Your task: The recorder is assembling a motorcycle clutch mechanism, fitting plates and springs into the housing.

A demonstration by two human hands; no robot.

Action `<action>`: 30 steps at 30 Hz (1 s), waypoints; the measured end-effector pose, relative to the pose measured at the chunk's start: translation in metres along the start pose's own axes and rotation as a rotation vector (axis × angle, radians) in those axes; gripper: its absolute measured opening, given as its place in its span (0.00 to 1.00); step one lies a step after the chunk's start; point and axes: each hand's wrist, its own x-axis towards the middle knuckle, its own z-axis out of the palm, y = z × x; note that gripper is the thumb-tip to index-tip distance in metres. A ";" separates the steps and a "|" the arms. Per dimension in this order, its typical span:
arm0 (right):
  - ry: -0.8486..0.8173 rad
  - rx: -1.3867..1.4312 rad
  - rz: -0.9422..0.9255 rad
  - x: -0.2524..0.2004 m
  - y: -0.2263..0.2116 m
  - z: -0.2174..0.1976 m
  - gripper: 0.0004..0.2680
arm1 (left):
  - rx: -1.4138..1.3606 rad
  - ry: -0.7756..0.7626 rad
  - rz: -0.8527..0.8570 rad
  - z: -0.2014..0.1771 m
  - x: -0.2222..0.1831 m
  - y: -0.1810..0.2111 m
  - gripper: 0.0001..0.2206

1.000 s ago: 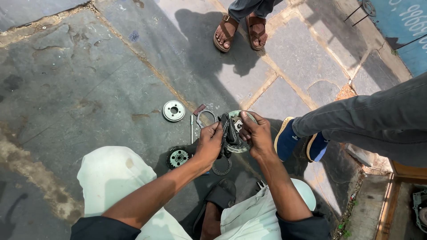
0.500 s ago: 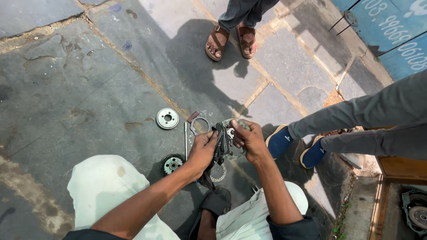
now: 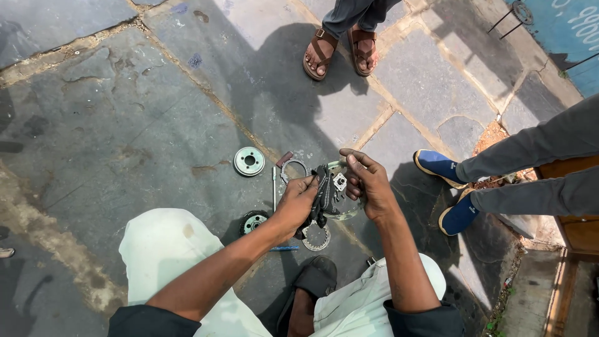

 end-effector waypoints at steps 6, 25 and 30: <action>0.108 0.132 -0.096 -0.003 0.023 0.008 0.10 | -0.062 0.116 0.206 0.006 0.004 -0.018 0.15; -0.060 -0.020 -0.010 0.012 0.020 0.002 0.09 | 0.036 0.167 0.090 0.000 0.005 -0.026 0.12; 0.281 0.326 -0.207 0.015 0.051 0.022 0.08 | -0.213 0.256 0.097 0.013 0.007 -0.062 0.11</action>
